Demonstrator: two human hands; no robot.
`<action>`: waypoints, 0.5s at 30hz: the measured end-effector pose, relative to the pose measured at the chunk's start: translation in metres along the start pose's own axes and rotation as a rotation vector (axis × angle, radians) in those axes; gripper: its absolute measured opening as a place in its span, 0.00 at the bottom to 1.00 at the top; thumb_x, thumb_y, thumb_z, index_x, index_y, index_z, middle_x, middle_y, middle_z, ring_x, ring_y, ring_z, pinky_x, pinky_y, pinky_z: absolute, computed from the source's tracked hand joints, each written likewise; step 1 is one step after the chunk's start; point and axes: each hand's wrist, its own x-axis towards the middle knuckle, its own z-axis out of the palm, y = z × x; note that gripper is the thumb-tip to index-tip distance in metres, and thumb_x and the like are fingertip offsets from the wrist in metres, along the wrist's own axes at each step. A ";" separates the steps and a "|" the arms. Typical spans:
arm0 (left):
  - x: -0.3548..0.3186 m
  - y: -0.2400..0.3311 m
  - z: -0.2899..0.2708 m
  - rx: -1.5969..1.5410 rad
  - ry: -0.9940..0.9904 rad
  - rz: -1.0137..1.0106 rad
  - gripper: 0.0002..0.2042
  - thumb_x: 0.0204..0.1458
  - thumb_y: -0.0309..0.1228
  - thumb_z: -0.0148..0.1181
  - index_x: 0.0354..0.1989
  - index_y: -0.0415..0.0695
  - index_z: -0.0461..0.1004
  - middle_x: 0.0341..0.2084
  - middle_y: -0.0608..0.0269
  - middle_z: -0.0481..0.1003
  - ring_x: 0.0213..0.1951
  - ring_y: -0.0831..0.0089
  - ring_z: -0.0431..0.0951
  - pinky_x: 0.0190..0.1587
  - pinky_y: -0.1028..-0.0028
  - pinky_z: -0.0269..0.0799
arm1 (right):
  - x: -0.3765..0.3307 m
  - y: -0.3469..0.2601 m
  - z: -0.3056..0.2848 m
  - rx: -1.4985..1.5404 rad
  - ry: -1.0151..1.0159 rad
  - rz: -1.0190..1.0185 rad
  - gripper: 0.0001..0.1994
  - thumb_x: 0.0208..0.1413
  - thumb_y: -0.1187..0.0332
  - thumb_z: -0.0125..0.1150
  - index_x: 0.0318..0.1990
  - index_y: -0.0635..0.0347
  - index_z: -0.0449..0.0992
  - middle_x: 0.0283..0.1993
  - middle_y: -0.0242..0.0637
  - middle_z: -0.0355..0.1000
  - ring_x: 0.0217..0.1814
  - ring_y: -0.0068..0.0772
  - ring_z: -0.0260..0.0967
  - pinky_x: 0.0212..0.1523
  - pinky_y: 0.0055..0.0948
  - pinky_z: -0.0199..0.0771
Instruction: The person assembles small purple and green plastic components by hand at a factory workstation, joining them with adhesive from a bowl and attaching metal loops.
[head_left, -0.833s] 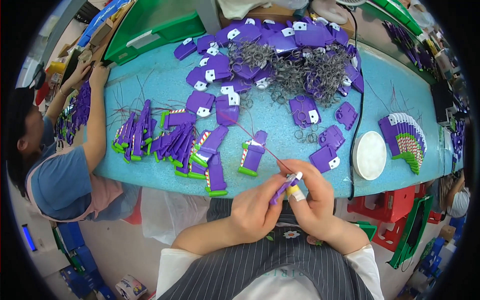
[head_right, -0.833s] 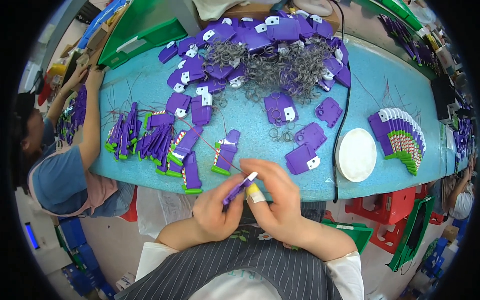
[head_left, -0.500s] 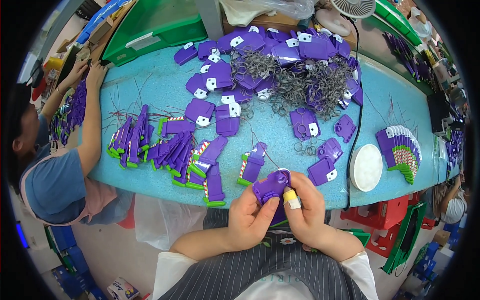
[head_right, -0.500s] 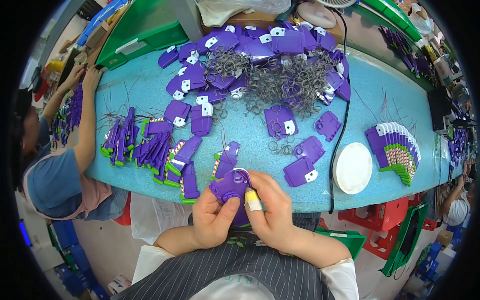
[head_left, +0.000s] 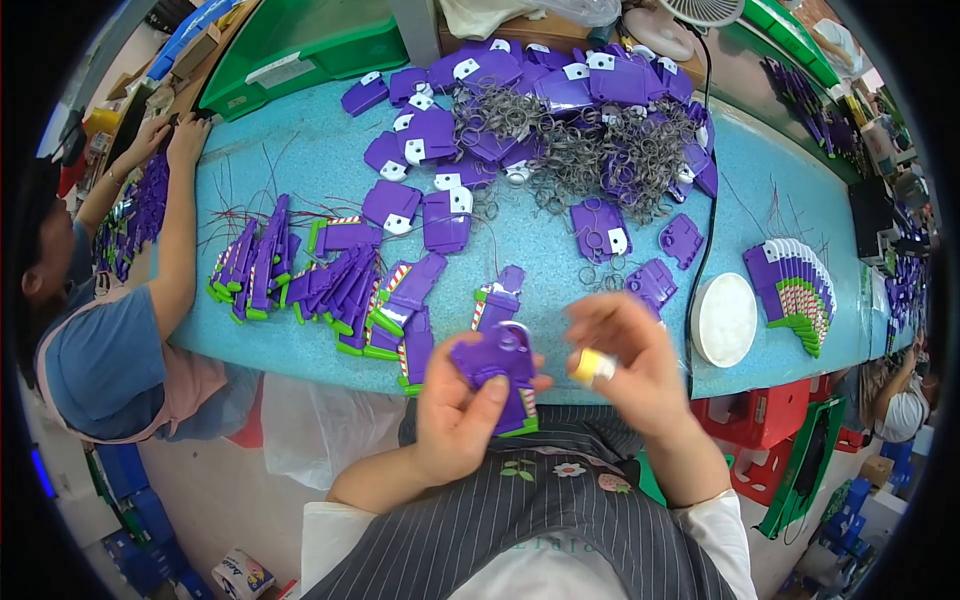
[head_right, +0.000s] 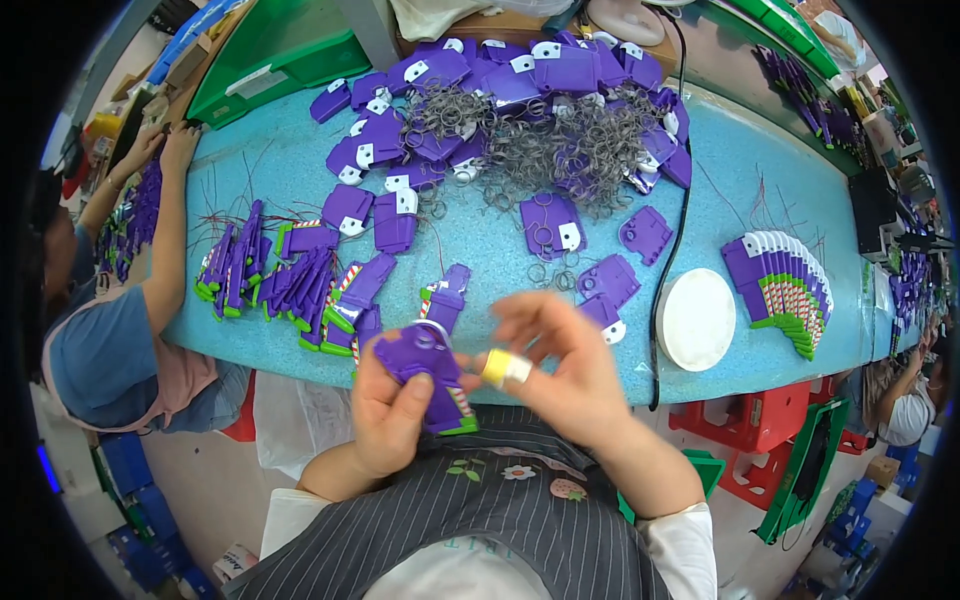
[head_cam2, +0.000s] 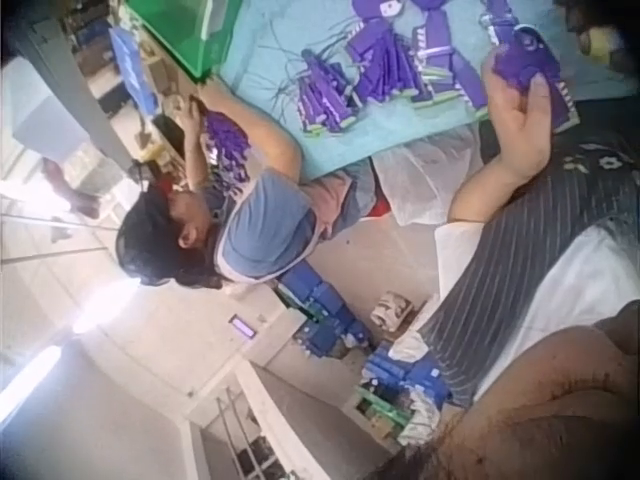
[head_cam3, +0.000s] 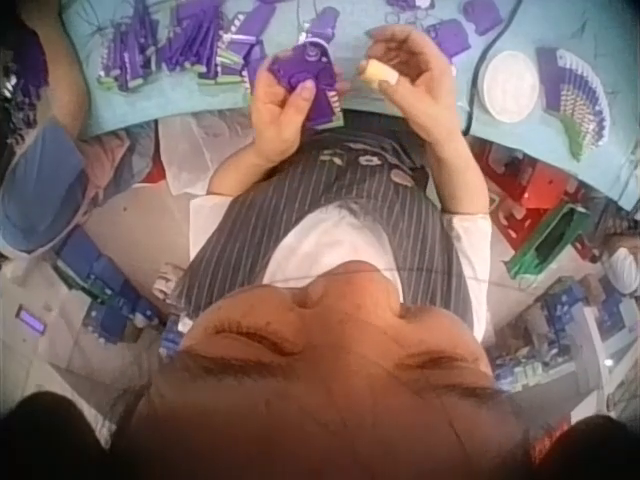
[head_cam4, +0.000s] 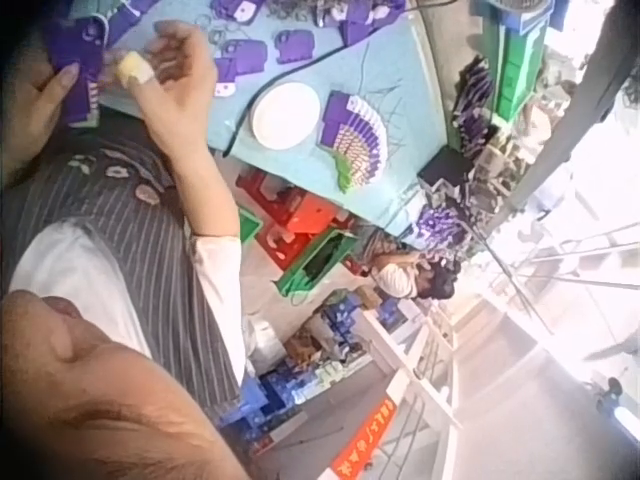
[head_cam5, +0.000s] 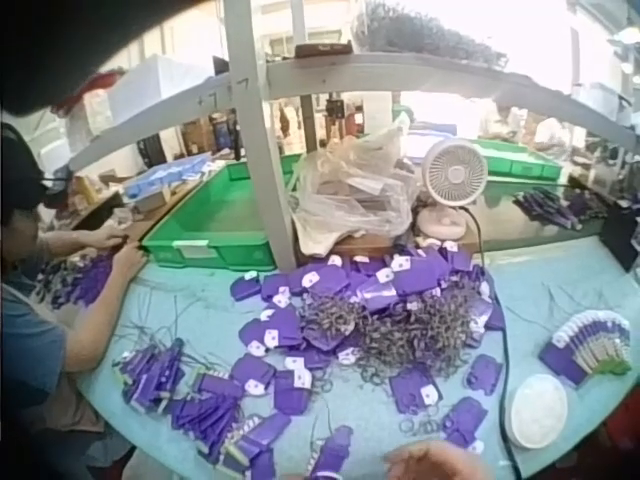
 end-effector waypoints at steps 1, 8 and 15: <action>0.000 0.004 -0.003 -0.002 0.002 0.000 0.15 0.58 0.22 0.42 0.54 0.37 0.54 0.49 0.44 0.67 0.48 0.59 0.73 0.51 0.64 0.69 | 0.009 -0.012 -0.008 -0.250 0.094 -0.019 0.15 0.42 0.70 0.68 0.39 0.62 0.71 0.26 0.28 0.64 0.30 0.19 0.65 0.26 0.19 0.62; 0.007 0.007 -0.003 0.076 -0.045 -0.031 0.15 0.59 0.24 0.41 0.54 0.38 0.54 0.48 0.43 0.68 0.49 0.57 0.72 0.51 0.63 0.69 | 0.090 -0.001 -0.013 -1.316 0.293 -0.049 0.14 0.43 0.62 0.65 0.24 0.65 0.71 0.18 0.41 0.67 0.22 0.40 0.68 0.25 0.34 0.67; 0.014 0.004 0.001 -0.072 -0.039 -0.064 0.17 0.59 0.24 0.42 0.56 0.39 0.54 0.52 0.44 0.65 0.49 0.59 0.72 0.52 0.63 0.69 | 0.040 -0.044 -0.028 -0.403 0.006 0.064 0.05 0.49 0.75 0.54 0.30 0.67 0.73 0.28 0.40 0.73 0.27 0.28 0.72 0.29 0.25 0.72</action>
